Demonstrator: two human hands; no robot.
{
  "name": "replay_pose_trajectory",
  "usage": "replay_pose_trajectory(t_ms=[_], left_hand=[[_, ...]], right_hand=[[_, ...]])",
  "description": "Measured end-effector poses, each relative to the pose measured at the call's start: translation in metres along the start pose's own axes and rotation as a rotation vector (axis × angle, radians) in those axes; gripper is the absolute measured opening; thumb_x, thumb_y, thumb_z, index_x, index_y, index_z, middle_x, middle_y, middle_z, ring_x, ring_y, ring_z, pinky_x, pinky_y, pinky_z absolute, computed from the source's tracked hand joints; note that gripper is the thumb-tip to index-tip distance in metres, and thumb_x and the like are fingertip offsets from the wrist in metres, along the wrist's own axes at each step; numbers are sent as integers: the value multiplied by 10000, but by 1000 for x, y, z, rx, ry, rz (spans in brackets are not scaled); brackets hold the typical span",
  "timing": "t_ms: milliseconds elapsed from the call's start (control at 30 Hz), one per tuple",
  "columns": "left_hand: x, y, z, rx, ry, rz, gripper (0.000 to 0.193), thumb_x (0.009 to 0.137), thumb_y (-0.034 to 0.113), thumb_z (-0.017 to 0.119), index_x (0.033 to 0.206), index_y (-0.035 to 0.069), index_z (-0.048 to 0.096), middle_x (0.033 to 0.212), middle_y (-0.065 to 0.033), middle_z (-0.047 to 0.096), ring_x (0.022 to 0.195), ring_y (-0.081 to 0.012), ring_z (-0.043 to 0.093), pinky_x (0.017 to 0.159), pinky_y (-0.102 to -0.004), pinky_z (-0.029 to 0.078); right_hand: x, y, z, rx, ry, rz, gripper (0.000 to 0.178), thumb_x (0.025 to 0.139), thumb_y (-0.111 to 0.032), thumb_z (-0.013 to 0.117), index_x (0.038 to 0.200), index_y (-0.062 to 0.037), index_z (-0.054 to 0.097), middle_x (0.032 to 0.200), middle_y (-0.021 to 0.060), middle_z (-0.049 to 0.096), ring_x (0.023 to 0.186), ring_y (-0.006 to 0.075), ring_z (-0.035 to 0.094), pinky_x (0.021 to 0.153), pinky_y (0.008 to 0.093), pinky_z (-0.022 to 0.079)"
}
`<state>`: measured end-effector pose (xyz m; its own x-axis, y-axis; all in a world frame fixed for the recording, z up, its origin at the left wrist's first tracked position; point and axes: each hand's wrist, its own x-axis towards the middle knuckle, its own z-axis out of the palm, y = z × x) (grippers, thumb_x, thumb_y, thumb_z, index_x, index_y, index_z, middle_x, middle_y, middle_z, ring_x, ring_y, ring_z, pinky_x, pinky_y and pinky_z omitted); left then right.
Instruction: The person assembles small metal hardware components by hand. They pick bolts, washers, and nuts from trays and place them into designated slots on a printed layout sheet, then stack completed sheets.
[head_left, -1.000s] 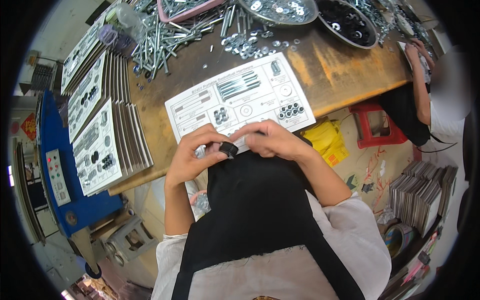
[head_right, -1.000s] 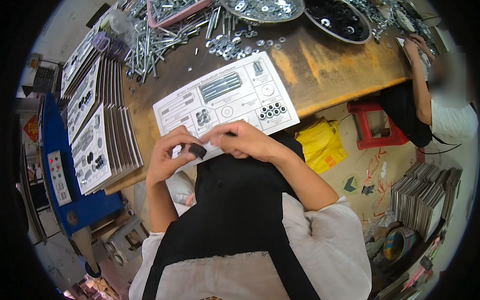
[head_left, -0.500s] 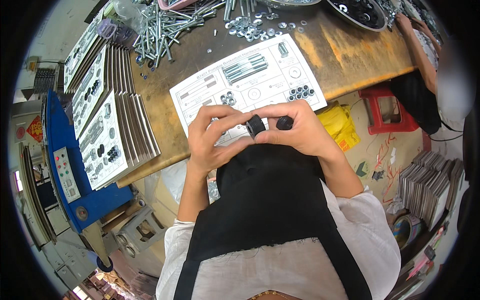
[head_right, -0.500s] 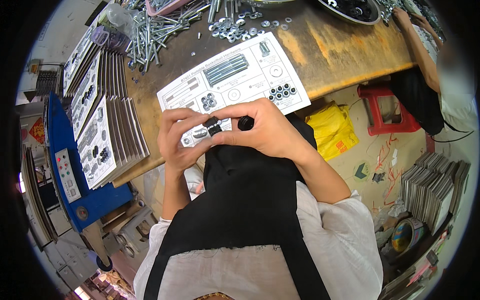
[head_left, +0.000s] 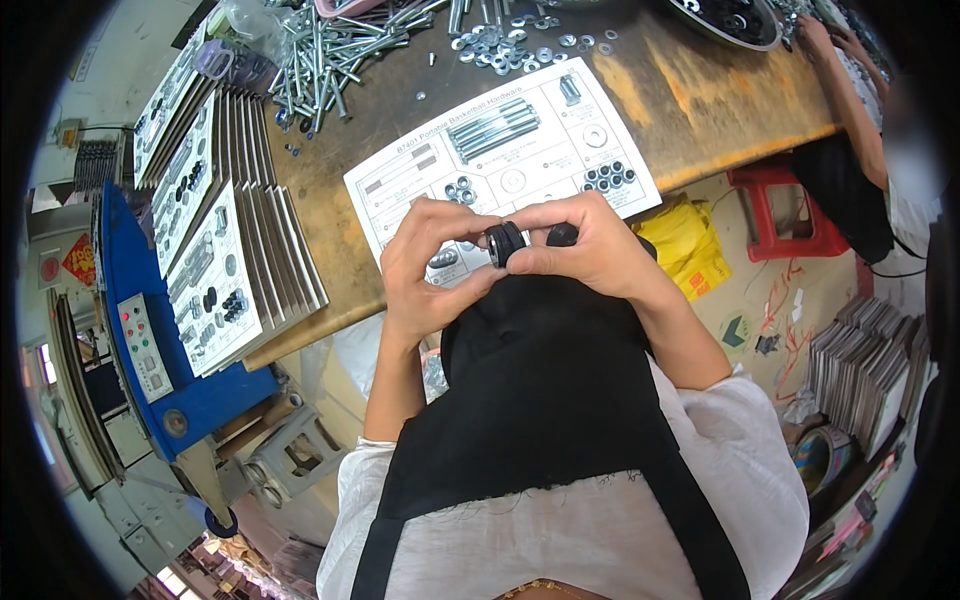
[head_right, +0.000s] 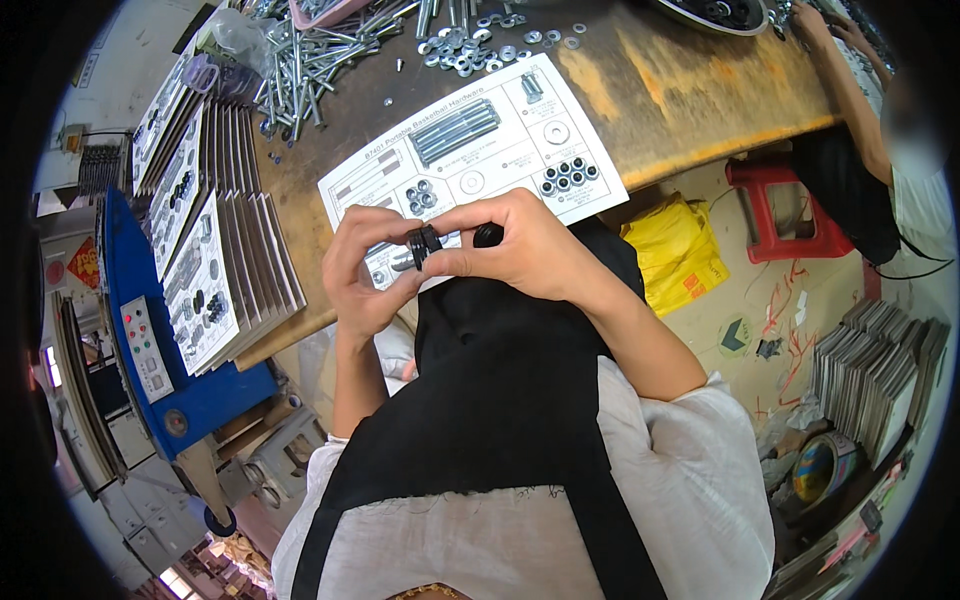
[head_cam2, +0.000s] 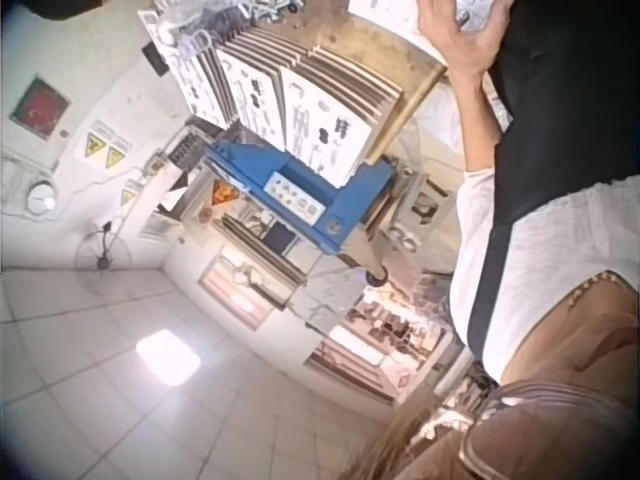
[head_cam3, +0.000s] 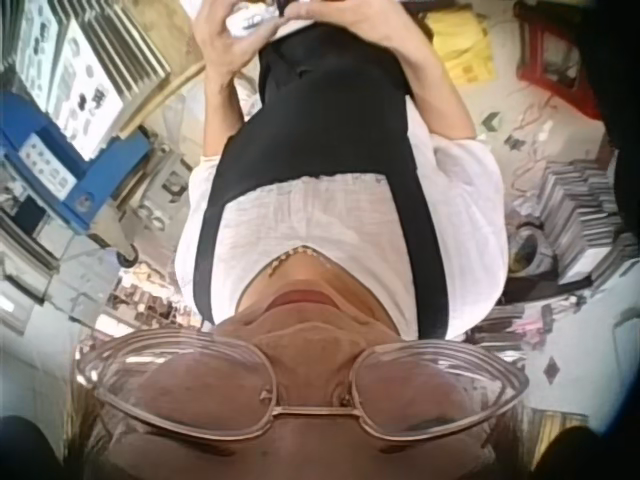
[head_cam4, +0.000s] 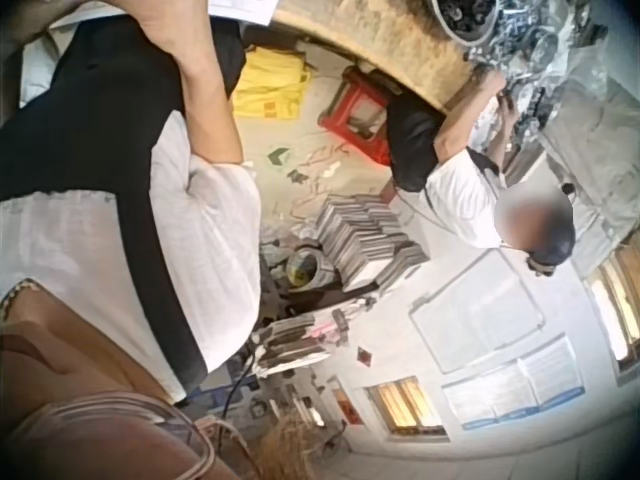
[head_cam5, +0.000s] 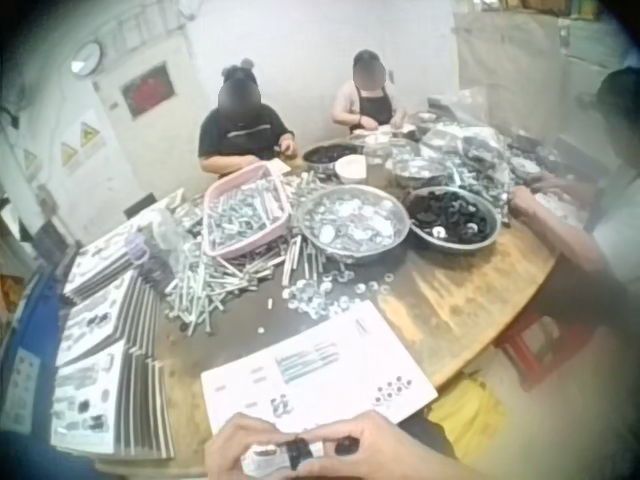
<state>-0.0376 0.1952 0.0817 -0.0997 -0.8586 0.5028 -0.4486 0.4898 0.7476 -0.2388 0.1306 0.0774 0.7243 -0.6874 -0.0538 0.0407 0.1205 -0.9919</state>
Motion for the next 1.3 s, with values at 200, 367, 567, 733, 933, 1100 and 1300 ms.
replay_pose_trajectory(t_ms=[200, 367, 567, 733, 933, 1100, 1300], left_hand=[[-11, -18, 5, -334, 50, -207, 368, 663, 47, 776, 1012, -9, 672, 944, -93, 601, 800, -170, 607, 708, -277, 496], [8, -39, 6, 69, -142, -289, 333, 700, 69, 770, 1025, 60, 696, 981, -45, 586, 777, -154, 574, 718, -280, 476], [40, -72, 47, 701, -444, -37, 279, 744, 202, 712, 1007, 118, 674, 1016, -58, 581, 944, -244, 571, 847, -370, 389], [46, -77, 54, 706, -500, -90, 297, 729, 199, 737, 1012, 126, 687, 979, -53, 602, 945, -235, 576, 837, -366, 390], [51, -70, 28, 252, -315, -303, 337, 747, 265, 756, 1001, 52, 694, 1016, -72, 646, 868, -274, 602, 837, -369, 432], [34, -11, -12, 75, -36, 47, 434, 650, 300, 806, 1015, 77, 730, 980, -69, 650, 920, -258, 622, 856, -392, 431], [23, 3, -7, 433, -24, 256, 393, 601, 202, 816, 974, 116, 728, 1000, -48, 674, 966, -248, 628, 903, -457, 409]], right_hand=[[0, 3, -7, -9, -23, 52, 363, 778, -219, 802, 1035, 19, 707, 863, 59, 704, 755, 66, 557, 710, 226, 460], [-3, 9, 4, -140, -246, 22, 293, 764, -211, 797, 1041, -127, 752, 613, -25, 525, 615, 58, 455, 626, 212, 373], [-3, 10, 7, -174, -284, -13, 370, 761, -284, 798, 1063, -81, 733, 748, 47, 675, 623, 94, 511, 607, 242, 413], [-6, 15, -7, -168, -203, -6, 390, 756, -280, 800, 1059, -46, 725, 713, 48, 655, 610, 92, 513, 611, 236, 419], [-6, 8, -13, -58, -27, 19, 317, 754, -141, 790, 1052, -51, 730, 669, -19, 609, 602, 36, 449, 619, 201, 388], [-4, -11, -14, 59, 38, -13, 330, 751, -98, 789, 1064, -22, 716, 769, -23, 649, 619, 28, 463, 630, 202, 413], [5, 1, -8, -67, 27, -48, 374, 786, -216, 795, 1047, 32, 692, 928, 98, 715, 790, 100, 602, 735, 256, 485]])
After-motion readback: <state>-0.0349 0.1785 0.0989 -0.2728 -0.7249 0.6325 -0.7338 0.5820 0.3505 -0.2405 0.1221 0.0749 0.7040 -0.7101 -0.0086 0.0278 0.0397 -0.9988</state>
